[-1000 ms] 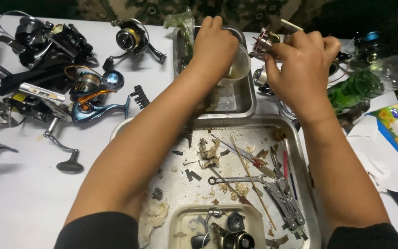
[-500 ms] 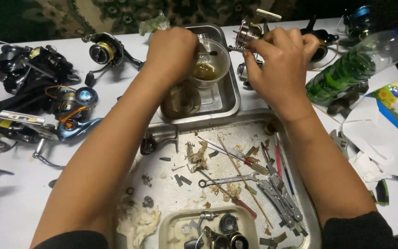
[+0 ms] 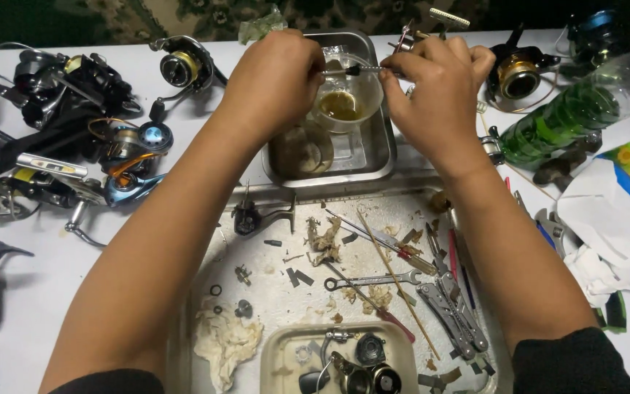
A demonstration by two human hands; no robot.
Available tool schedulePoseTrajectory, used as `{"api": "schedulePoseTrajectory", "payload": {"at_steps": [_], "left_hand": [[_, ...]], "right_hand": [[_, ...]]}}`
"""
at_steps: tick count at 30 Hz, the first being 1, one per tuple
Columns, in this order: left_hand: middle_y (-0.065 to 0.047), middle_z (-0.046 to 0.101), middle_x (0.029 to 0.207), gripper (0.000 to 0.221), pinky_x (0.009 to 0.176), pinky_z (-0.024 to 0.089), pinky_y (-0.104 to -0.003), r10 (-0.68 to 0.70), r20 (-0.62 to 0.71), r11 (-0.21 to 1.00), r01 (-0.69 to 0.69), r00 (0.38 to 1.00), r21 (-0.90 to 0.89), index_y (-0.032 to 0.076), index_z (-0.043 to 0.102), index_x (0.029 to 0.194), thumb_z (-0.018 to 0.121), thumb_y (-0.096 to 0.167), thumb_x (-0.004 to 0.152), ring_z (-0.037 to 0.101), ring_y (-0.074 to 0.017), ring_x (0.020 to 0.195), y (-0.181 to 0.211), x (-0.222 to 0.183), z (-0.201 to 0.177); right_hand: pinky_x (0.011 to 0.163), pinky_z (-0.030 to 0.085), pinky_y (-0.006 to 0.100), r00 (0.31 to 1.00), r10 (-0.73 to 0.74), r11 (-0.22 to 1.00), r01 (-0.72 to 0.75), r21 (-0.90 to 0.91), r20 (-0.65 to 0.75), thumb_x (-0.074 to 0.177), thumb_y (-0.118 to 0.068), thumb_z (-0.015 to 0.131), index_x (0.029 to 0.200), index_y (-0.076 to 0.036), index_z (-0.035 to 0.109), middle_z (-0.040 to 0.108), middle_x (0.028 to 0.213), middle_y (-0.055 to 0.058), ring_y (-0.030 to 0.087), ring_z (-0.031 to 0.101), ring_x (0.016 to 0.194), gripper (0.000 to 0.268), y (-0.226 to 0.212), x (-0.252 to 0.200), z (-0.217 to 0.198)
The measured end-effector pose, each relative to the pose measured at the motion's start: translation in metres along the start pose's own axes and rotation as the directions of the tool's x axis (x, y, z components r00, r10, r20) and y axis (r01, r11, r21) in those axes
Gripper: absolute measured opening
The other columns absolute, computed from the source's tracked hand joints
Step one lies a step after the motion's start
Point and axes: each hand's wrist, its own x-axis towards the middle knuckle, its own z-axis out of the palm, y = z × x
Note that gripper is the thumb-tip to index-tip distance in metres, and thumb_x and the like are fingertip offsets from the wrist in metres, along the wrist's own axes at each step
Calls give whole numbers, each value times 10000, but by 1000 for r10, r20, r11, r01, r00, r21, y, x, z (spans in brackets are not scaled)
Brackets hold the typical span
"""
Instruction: Assembling and cleaning the internal components of a fishing reel body on a metal tray.
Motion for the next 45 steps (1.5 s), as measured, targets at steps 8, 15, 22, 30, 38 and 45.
{"api": "schedulePoseTrajectory", "payload": {"at_steps": [8,15,22,30,38,45], "left_hand": [[-153,676,883,92,624,505,-518,-20,-14,1000,20,1000,-6,101,780,902,701,146,888,655,-396,792,-10,-2,12],[-153,656,877,86,564,498,-530,8,-69,1000,-8,998,0,87,766,900,686,113,884,645,-411,722,-14,-3,18],[-135,653,816,135,555,556,-520,10,-25,945,-2,1000,326,52,712,768,662,-56,705,669,-393,715,-22,14,67],[-43,740,883,173,951,406,-546,59,-7,940,-54,998,338,170,771,911,720,106,758,628,-381,982,-8,24,67],[-88,769,1102,301,820,592,-299,161,-132,798,-208,978,-566,66,718,1182,790,84,890,736,-173,894,21,-31,-8],[-163,780,921,185,764,610,-332,30,-184,673,-156,983,-724,67,774,1097,804,66,914,782,-286,876,25,-68,-16]], "right_hand": [[855,258,438,1000,1,1000,-1,-24,15,1021,-273,784,1001,-212,829,649,933,-44,246,533,927,79,-3,-1,4],[862,263,454,998,0,999,3,-54,57,1047,-291,776,1000,-201,824,663,939,-27,271,537,931,112,1,-1,6],[833,257,444,999,19,1000,-19,-11,35,1023,-222,798,1083,-188,838,664,976,-15,268,534,942,80,1,-3,-5],[858,229,442,984,142,987,-149,65,104,1033,-261,742,1125,-206,829,589,1038,10,273,512,1008,138,3,-9,-11],[861,381,372,926,279,807,-370,460,255,1000,-166,753,1136,-109,789,654,1014,15,193,602,1009,152,-35,-6,-46],[714,506,373,929,202,682,-360,637,309,1025,-77,689,1011,-59,784,670,746,119,258,636,693,97,-59,-22,-52]]}}
